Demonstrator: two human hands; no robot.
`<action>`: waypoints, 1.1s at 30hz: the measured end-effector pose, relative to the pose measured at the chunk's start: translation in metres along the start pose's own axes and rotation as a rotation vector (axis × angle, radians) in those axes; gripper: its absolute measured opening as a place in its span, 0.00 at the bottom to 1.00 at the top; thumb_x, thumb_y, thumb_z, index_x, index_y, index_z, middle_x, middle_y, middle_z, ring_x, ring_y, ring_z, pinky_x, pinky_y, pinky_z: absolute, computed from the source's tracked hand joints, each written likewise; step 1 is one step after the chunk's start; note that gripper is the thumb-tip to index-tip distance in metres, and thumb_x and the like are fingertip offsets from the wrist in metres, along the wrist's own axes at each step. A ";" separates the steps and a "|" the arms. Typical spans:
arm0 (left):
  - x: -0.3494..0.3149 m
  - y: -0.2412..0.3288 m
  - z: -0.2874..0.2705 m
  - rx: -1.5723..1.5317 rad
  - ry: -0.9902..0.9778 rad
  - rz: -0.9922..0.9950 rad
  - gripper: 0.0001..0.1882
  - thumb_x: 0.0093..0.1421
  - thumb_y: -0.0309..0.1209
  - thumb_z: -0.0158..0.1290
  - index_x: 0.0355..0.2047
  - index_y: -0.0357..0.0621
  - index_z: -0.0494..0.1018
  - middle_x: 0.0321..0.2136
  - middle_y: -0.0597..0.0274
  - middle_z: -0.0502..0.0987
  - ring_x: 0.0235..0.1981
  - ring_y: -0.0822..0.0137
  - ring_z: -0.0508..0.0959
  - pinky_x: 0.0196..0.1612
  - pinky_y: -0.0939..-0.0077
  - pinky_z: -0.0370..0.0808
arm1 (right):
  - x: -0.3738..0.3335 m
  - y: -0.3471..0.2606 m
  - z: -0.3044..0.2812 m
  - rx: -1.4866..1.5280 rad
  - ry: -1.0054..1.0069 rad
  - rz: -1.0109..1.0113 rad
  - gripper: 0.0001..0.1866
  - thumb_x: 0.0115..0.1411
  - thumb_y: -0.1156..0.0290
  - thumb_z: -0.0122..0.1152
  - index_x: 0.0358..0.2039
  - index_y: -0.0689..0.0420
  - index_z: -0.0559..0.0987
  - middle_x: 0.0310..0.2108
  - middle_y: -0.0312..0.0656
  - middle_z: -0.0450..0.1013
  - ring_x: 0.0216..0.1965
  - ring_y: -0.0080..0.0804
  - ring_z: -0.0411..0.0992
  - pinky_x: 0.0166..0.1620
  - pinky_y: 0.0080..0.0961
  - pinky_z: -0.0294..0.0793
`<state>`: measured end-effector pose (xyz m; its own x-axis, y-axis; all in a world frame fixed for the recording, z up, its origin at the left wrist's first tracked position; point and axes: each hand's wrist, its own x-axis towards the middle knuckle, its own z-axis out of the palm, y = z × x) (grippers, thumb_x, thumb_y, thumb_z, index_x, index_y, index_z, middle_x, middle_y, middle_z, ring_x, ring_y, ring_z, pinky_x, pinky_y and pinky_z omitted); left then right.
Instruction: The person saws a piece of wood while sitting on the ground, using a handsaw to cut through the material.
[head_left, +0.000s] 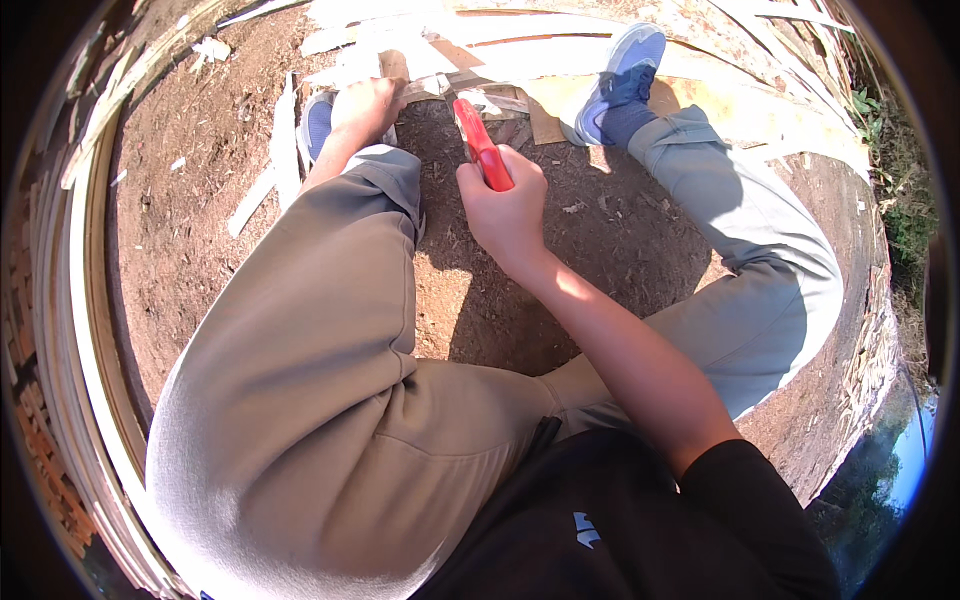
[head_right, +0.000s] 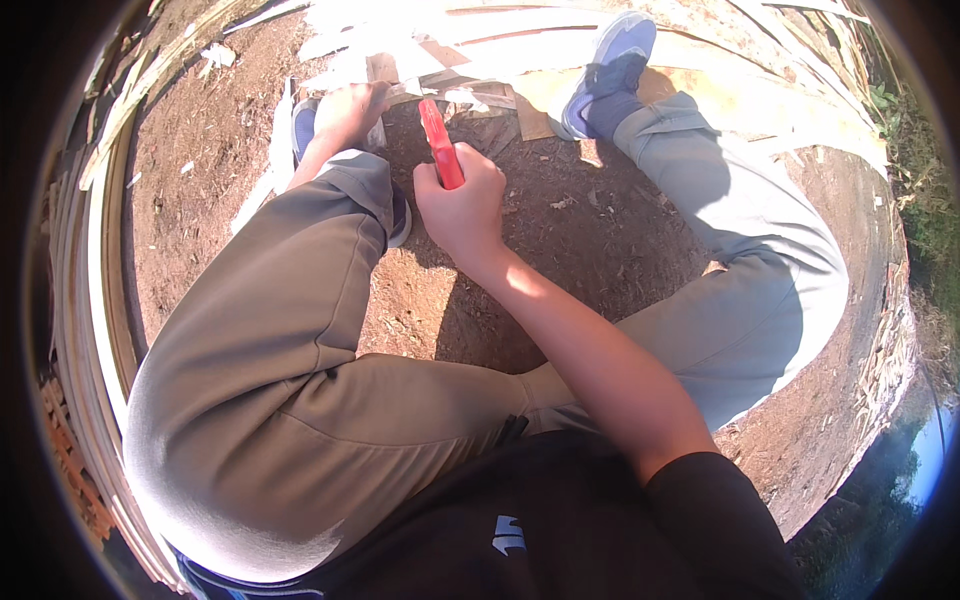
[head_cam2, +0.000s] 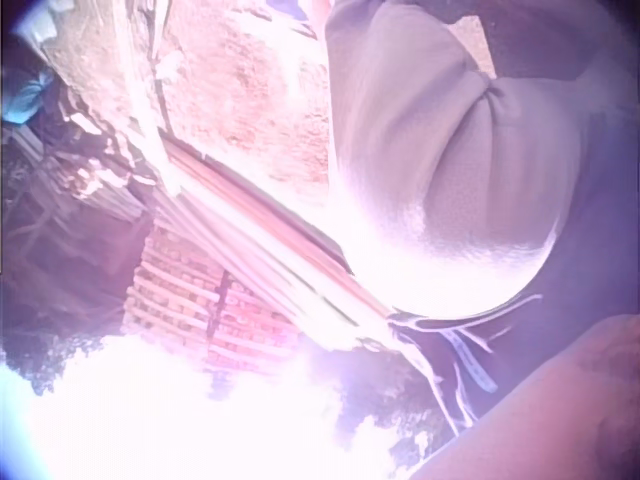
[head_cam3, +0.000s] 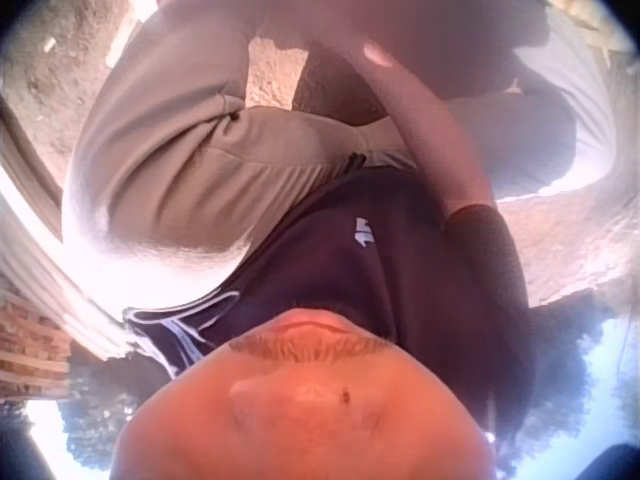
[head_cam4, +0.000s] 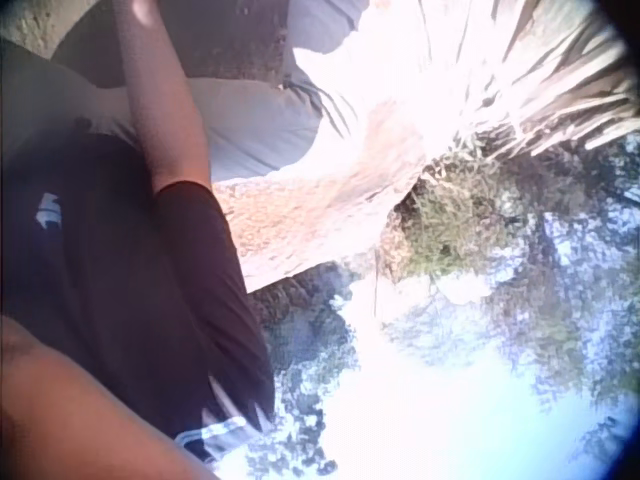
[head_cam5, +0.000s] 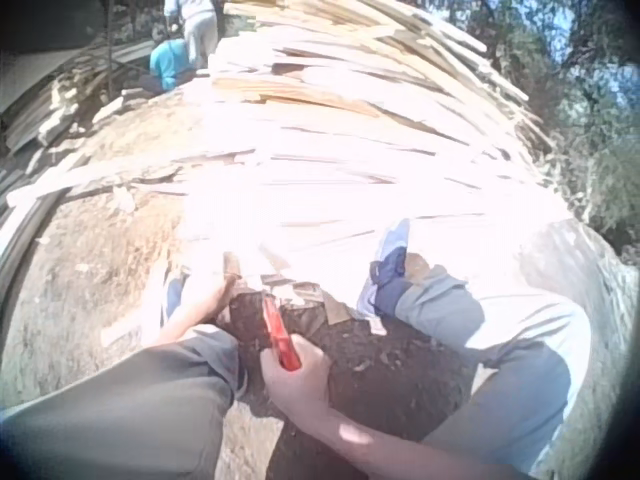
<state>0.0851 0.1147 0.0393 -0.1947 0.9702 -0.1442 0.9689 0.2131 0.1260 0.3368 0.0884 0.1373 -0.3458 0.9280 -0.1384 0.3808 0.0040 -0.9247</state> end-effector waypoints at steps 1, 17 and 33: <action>0.002 0.001 0.006 0.000 0.004 0.004 0.15 0.62 0.40 0.58 0.48 0.53 0.79 0.33 0.53 0.84 0.38 0.54 0.84 0.45 0.58 0.81 | 0.008 0.005 0.007 0.016 0.016 0.012 0.15 0.54 0.72 0.63 0.19 0.61 0.65 0.14 0.43 0.62 0.17 0.25 0.59 0.23 0.32 0.59; -0.015 -0.016 0.005 0.028 0.038 -0.040 0.14 0.62 0.39 0.57 0.47 0.51 0.79 0.34 0.52 0.83 0.40 0.52 0.84 0.45 0.58 0.80 | -0.081 0.012 -0.033 0.136 -0.036 0.148 0.08 0.55 0.79 0.60 0.22 0.60 0.70 0.15 0.34 0.66 0.19 0.16 0.64 0.24 0.23 0.65; -0.024 -0.032 0.012 -0.006 0.102 -0.014 0.12 0.63 0.39 0.56 0.43 0.49 0.79 0.34 0.50 0.83 0.38 0.51 0.84 0.43 0.56 0.80 | -0.087 -0.003 -0.044 0.165 -0.076 0.122 0.08 0.55 0.78 0.61 0.23 0.60 0.70 0.16 0.30 0.65 0.20 0.15 0.62 0.25 0.22 0.64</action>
<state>0.0610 0.0828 0.0270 -0.2233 0.9737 -0.0457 0.9650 0.2274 0.1303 0.4034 0.0240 0.1675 -0.3717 0.8871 -0.2735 0.2801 -0.1738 -0.9441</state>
